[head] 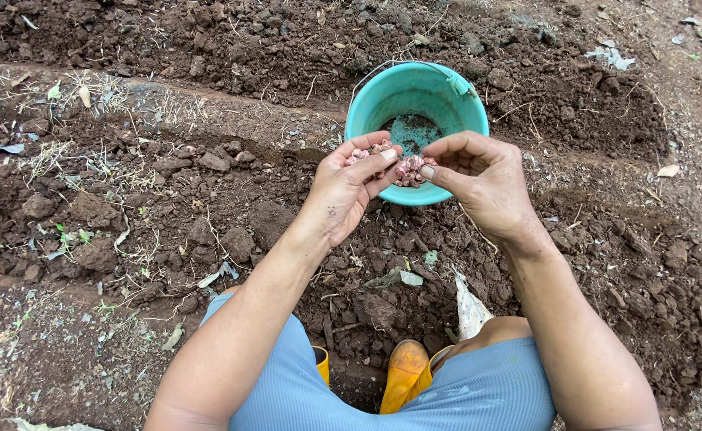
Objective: The person takes small reddish seed pieces from a teal bucket, separates them by hand, and places them into prepared soil furrows. The person then covers the seeds with soil using both hands and moves along the row to repeat the process.
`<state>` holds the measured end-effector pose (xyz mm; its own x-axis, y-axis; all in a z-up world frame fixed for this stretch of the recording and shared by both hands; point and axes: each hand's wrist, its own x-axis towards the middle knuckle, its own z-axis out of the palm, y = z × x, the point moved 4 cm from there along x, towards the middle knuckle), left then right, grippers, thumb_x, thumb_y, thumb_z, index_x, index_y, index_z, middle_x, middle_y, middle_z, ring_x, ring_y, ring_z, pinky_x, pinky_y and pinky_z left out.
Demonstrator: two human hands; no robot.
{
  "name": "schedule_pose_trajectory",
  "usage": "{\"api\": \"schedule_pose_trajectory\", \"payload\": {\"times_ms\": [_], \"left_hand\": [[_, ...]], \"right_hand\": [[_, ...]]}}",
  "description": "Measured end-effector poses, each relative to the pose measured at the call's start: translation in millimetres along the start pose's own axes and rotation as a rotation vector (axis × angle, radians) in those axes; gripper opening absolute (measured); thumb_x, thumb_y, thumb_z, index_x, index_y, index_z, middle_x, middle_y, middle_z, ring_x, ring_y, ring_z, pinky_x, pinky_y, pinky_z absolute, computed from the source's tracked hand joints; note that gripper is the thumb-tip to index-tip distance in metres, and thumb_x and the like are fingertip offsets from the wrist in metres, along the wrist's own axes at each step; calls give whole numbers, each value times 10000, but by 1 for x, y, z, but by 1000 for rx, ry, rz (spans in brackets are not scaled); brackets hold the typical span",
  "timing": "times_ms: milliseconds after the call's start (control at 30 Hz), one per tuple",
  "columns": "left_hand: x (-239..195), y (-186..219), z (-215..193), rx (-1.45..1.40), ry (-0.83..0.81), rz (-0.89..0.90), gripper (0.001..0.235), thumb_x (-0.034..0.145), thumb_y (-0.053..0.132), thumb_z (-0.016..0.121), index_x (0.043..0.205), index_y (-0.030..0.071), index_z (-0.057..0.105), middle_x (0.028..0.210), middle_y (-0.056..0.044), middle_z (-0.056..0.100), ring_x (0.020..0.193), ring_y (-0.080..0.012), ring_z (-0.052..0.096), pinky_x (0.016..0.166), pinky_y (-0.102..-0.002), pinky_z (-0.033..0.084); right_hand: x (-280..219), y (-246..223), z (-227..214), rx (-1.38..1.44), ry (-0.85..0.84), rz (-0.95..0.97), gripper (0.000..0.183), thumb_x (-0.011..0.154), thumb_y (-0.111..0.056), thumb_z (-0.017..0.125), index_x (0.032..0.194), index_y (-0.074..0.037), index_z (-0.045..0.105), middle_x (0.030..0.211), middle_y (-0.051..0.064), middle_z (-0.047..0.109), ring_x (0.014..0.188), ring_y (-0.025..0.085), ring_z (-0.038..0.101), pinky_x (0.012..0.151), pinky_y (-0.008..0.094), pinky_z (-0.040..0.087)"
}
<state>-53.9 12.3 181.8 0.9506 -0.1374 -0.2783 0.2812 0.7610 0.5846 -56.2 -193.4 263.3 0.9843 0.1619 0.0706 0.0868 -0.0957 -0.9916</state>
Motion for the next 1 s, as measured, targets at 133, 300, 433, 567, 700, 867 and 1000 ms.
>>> {"api": "schedule_pose_trajectory", "payload": {"times_ms": [133, 300, 433, 567, 700, 867, 1000], "left_hand": [[-1, -1, 2, -10, -8, -4, 554, 1022, -41, 892, 1529, -107, 680, 1322, -348, 826, 1159, -368, 876, 1112, -487, 757], [-4, 0, 5, -13, -23, -9, 541, 1041, -37, 874, 1536, -122, 671, 1332, -362, 822, 1177, -374, 872, 1124, -513, 746], [-5, 0, 6, -30, -48, -3, 507, 1068, -37, 848, 1535, -124, 672, 1314, -371, 828, 1157, -385, 883, 1098, -500, 766], [-6, 3, 9, -30, -61, -7, 495, 1088, -18, 826, 1543, -118, 656, 1329, -378, 825, 1147, -399, 888, 1077, -481, 775], [-3, 0, 6, -34, -62, -5, 487, 1099, -6, 822, 1543, -110, 654, 1344, -390, 817, 1147, -405, 886, 1069, -482, 779], [-18, 14, 26, 68, 11, -64, 379, 1050, 33, 833, 1404, -59, 737, 1160, -248, 840, 998, -292, 854, 985, -447, 792], [-5, -1, 22, 55, 6, -88, 377, 1030, 12, 848, 1384, -62, 743, 1185, -273, 849, 1062, -324, 868, 1008, -470, 793]], "right_hand": [[-2, -6, 4, -3, -5, -4, 289, 994, 41, 969, 1258, 35, 851, 1043, 114, 832, 1037, 114, 807, 969, 274, 715], [-1, -4, 1, -29, -13, -22, 259, 1034, 17, 954, 1269, 45, 850, 1027, 104, 827, 1025, 96, 792, 969, 272, 709], [-4, -11, 1, -46, -25, -18, 234, 1056, 8, 948, 1267, 46, 856, 1002, 102, 823, 988, 93, 776, 953, 265, 708], [-6, -21, 7, -44, -33, -4, 206, 1082, -34, 945, 1257, 31, 860, 977, 60, 823, 971, 49, 764, 952, 238, 688], [-4, -17, 2, -53, -35, 4, 186, 1088, -27, 942, 1248, 22, 860, 970, 62, 822, 959, 47, 756, 934, 233, 682], [-11, -27, -2, -110, -88, 15, 183, 1100, 13, 938, 1245, -20, 830, 1145, 97, 872, 1014, 94, 821, 939, 194, 698], [-12, -38, -5, -215, -72, -9, 161, 1139, 20, 950, 1249, -6, 835, 1121, 86, 851, 995, 81, 779, 913, 193, 665]]}}
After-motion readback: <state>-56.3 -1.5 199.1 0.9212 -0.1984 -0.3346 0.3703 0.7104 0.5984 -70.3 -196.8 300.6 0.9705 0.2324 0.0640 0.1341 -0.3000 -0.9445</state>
